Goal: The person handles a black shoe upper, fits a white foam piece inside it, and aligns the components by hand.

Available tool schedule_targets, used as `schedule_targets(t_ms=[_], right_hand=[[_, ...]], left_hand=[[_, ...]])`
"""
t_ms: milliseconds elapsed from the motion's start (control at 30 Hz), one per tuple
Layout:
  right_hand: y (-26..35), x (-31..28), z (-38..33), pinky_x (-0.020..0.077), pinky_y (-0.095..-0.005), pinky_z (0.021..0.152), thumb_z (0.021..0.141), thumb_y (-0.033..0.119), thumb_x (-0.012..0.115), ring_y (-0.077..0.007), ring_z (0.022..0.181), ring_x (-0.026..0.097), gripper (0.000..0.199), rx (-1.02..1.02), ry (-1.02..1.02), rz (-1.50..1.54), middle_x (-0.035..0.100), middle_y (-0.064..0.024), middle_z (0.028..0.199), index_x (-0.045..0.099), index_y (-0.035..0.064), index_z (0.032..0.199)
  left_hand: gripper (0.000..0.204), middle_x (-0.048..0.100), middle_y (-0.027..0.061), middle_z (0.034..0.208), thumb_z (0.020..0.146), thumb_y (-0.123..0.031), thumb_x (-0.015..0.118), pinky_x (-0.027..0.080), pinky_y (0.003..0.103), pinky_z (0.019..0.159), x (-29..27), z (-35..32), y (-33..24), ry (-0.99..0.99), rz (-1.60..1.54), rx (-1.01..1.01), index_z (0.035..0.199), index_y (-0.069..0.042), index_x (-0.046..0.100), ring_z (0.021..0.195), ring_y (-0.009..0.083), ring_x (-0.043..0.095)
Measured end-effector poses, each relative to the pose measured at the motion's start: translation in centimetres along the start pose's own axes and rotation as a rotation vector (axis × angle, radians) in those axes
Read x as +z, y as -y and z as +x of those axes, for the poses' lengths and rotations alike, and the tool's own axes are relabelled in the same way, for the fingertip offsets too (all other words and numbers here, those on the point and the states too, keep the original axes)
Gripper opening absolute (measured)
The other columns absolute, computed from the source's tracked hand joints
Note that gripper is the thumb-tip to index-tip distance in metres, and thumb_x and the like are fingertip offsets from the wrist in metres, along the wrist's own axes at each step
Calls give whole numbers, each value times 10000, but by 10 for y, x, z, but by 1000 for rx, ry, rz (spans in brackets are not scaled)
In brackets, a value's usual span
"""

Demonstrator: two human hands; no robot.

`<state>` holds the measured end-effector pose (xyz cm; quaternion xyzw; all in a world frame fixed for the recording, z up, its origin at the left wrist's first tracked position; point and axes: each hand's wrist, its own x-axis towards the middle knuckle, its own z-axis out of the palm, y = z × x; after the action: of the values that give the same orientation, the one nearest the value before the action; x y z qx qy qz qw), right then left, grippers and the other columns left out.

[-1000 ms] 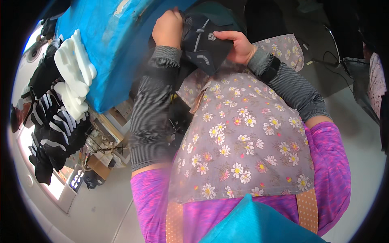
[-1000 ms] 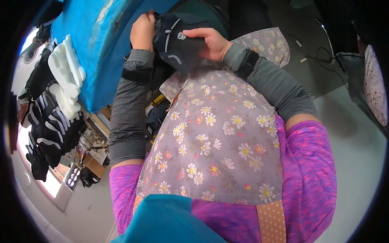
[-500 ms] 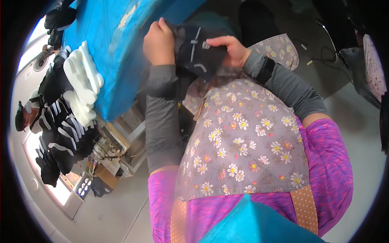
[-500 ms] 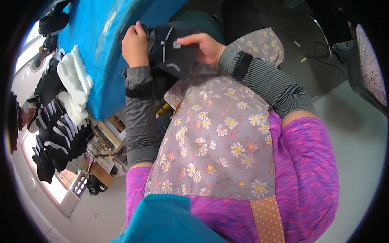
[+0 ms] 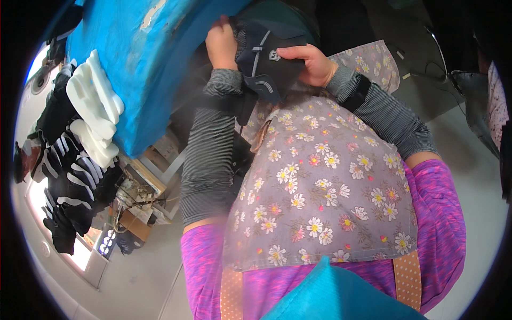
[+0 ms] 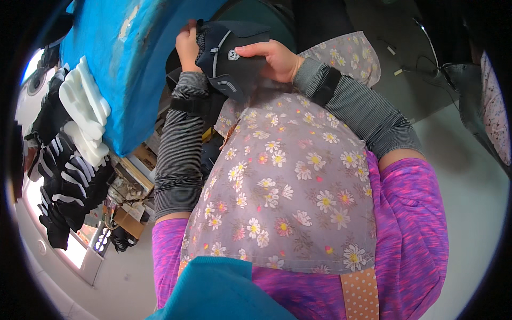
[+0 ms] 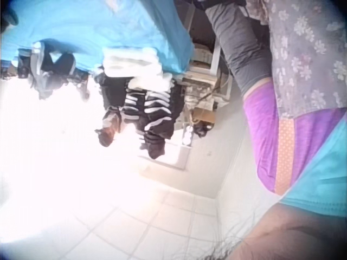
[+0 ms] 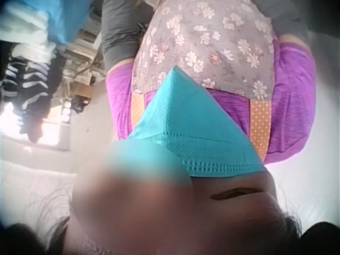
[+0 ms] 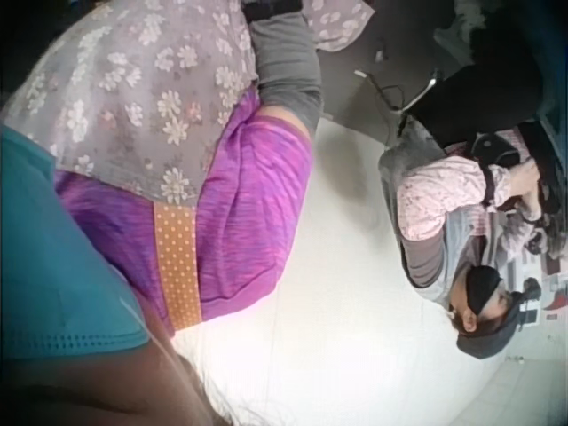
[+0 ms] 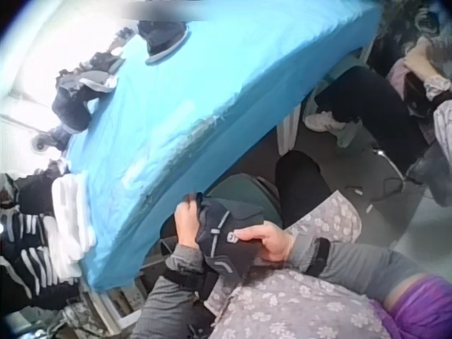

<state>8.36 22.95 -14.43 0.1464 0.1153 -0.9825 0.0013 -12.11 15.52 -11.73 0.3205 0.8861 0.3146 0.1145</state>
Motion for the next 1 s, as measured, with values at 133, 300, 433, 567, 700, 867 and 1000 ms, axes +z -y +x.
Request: schedule_targets(t_ms=[133, 300, 433, 567, 700, 867, 1000], right_hand=[[6, 5, 4, 506, -353, 944, 928, 199, 599, -206, 991, 668, 277, 109, 12, 48, 703, -92, 1082, 676, 6, 1113], [10, 9, 3, 509, -353, 936, 911, 196, 617, -204, 977, 670, 256, 84, 23, 68, 711, -92, 1049, 688, 5, 1067], [11, 5, 5, 515, -351, 925, 904, 190, 627, -196, 961, 674, 249, 75, 20, 11, 715, -83, 1037, 693, 15, 1068], [9, -5, 4, 519, -335, 924, 906, 175, 630, -189, 967, 673, 249, 50, 19, 0, 710, -81, 1054, 691, 16, 1088], [1, -6, 1, 524, -324, 909, 908, 154, 630, -178, 967, 671, 242, -4, -4, -44, 706, -78, 1069, 690, 13, 1095], [1, 0, 2, 521, -326, 896, 913, 161, 622, -179, 961, 669, 240, 34, -3, -15, 704, -80, 1069, 692, 10, 1085], [2, -4, 9, 511, -342, 909, 919, 182, 606, -197, 960, 668, 261, 125, -11, 70, 704, -85, 1059, 675, 13, 1107]], left_hand=[[476, 640, 292, 852, 970, -382, 441, 471, 523, 730, -4, 1, 1, -78, 13, -9, 874, 30, 662, 838, 502, 591], [438, 662, 253, 830, 960, -382, 457, 491, 518, 715, -35, -14, -36, -207, 185, 52, 840, -17, 670, 812, 462, 624], [439, 661, 252, 818, 962, -380, 454, 502, 513, 708, -33, -12, -31, -187, 312, 50, 831, -20, 668, 796, 458, 627], [445, 657, 259, 814, 964, -377, 447, 501, 520, 703, -17, -11, -21, -163, 193, 42, 848, -14, 676, 784, 472, 619], [477, 641, 289, 847, 981, -396, 433, 483, 497, 707, -6, -5, -9, -63, 30, 6, 896, 18, 656, 808, 485, 598], [473, 632, 301, 858, 985, -388, 443, 466, 504, 704, 2, -6, 6, -95, -108, 3, 921, 34, 647, 823, 497, 584], [456, 639, 293, 861, 978, -369, 441, 469, 531, 732, -4, -8, 1, -155, -15, -39, 893, 22, 659, 847, 498, 592]])
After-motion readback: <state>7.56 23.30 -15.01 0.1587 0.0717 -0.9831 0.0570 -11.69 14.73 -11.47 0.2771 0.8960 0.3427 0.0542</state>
